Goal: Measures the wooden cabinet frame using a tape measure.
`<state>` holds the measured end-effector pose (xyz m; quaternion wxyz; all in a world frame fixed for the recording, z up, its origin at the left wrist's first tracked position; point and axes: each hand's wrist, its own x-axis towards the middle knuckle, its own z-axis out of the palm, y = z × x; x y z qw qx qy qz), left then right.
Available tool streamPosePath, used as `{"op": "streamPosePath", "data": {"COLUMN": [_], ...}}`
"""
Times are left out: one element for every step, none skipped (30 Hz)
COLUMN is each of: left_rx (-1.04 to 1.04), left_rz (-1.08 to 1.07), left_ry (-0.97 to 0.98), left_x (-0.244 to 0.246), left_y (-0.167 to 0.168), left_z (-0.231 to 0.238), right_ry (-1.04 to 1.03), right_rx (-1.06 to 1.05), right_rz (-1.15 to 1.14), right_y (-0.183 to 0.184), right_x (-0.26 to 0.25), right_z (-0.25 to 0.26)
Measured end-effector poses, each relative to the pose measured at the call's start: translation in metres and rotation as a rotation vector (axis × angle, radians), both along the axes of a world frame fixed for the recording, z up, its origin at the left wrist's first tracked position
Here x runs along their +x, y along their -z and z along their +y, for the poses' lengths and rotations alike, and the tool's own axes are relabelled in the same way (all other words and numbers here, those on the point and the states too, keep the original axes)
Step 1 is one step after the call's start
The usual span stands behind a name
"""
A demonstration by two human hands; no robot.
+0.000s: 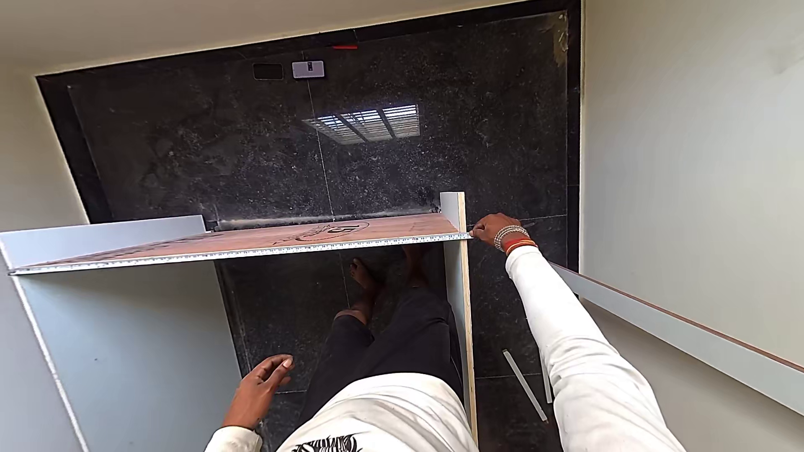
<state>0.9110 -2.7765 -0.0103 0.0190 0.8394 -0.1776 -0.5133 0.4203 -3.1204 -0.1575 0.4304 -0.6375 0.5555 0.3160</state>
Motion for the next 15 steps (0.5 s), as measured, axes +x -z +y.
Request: {"op": "streamPosePath", "data": {"left_rx": [0.001,0.000,0.003,0.006,0.003,-0.002,-0.003,-0.001,0.001,0.002,0.003,0.003,0.003,0.003,0.002], "left_rz": [0.000,0.002,0.006,0.008,0.010,0.011,0.013,0.013,0.012,0.009,0.005,0.001,-0.001,0.000,0.002], "left_ry": [-0.002,-0.005,-0.007,-0.008,-0.008,-0.011,-0.014,-0.011,-0.007,-0.007,-0.006,-0.007,-0.008,-0.009,-0.013], "left_x": [-0.0009,-0.0020,-0.0027,-0.0035,-0.0041,-0.0050,-0.0061,-0.0069,-0.0075,-0.0081,-0.0084,-0.0088,-0.0092,-0.0094,-0.0098], "left_y": [-0.0003,-0.0002,-0.0002,0.0000,0.0007,0.0010,0.0004,0.0001,0.0003,0.0003,0.0003,-0.0001,-0.0005,-0.0006,-0.0003], "left_z": [0.0001,0.0003,0.0005,0.0006,0.0007,0.0007,0.0009,0.0007,0.0003,-0.0001,-0.0006,-0.0010,-0.0011,-0.0007,-0.0002], "right_ry": [0.001,-0.001,-0.001,0.000,0.001,0.003,0.002,-0.003,-0.003,-0.004,-0.006,-0.010,-0.013,-0.013,-0.014], "right_rx": [-0.004,-0.011,-0.019,-0.023,-0.028,-0.033,-0.035,-0.036,-0.036,-0.034,-0.033,-0.032,-0.030,-0.032,-0.037], "right_rz": [0.001,0.002,0.003,0.006,0.009,0.009,0.008,0.008,0.006,0.009,0.013,0.016,0.020,0.020,0.017], "right_y": [0.0009,0.0021,0.0028,0.0026,0.0026,0.0027,0.0028,0.0029,0.0030,0.0025,0.0019,0.0011,0.0010,0.0019,0.0031], "right_x": [-0.0001,-0.0002,-0.0006,-0.0007,-0.0006,-0.0006,-0.0007,-0.0007,-0.0008,-0.0005,-0.0001,0.0005,0.0010,0.0009,0.0002], "right_z": [0.0004,0.0005,0.0006,0.0004,-0.0001,-0.0005,-0.0003,-0.0001,-0.0003,-0.0007,-0.0010,-0.0015,-0.0017,-0.0012,-0.0004]}}
